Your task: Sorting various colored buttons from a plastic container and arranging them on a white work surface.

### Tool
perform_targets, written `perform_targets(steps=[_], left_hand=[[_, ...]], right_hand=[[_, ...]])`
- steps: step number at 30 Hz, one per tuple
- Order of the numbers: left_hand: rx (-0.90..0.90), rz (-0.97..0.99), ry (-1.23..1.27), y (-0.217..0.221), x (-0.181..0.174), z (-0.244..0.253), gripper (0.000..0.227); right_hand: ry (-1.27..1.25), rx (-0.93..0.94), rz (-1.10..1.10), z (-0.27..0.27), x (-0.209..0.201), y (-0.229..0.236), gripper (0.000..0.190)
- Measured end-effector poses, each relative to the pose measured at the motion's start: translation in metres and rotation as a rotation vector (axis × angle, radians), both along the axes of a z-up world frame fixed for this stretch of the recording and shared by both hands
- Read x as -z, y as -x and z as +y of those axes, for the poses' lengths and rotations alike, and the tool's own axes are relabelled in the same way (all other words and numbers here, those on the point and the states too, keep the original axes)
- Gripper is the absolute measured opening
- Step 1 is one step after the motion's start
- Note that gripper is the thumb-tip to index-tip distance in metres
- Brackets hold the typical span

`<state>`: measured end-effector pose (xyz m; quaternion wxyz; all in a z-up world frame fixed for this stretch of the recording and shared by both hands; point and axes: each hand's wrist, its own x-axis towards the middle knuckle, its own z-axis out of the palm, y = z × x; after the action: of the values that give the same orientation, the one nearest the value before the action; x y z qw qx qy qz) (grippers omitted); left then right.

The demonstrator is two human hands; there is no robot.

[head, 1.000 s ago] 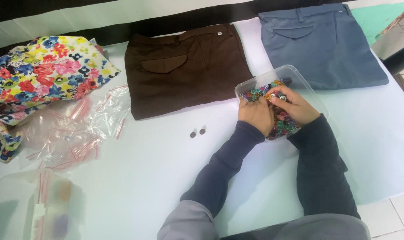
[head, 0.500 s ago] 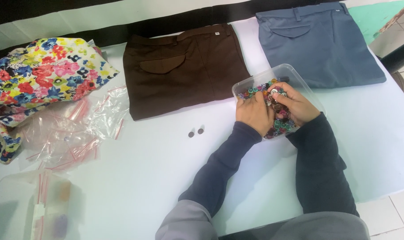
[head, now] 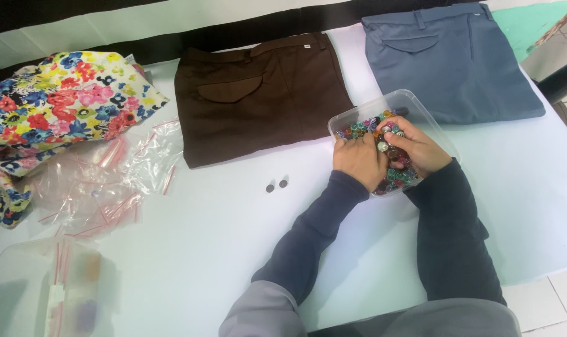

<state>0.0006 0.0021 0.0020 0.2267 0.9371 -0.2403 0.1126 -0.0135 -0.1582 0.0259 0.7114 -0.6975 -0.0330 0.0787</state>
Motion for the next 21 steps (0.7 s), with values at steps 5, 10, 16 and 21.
perform_targets(steps=[5, 10, 16, 21], left_hand=[[0.008, 0.042, 0.001, 0.004, -0.011, 0.004, 0.032], [-0.044, -0.088, 0.148, 0.007, -0.008, 0.001, 0.034], [-0.047, -0.070, 0.245, 0.008, -0.012, 0.004, 0.040], [0.012, -0.002, 0.171, 0.000, 0.001, 0.001, 0.031]], right_hand=[[0.002, 0.006, -0.034, -0.003, 0.005, -0.001, 0.032], [0.019, 0.009, -0.069, 0.001, 0.000, -0.008, 0.032], [0.015, 0.035, -0.057, 0.001, -0.002, -0.008, 0.030], [0.153, 0.107, -0.052, 0.013, -0.018, 0.000, 0.027]])
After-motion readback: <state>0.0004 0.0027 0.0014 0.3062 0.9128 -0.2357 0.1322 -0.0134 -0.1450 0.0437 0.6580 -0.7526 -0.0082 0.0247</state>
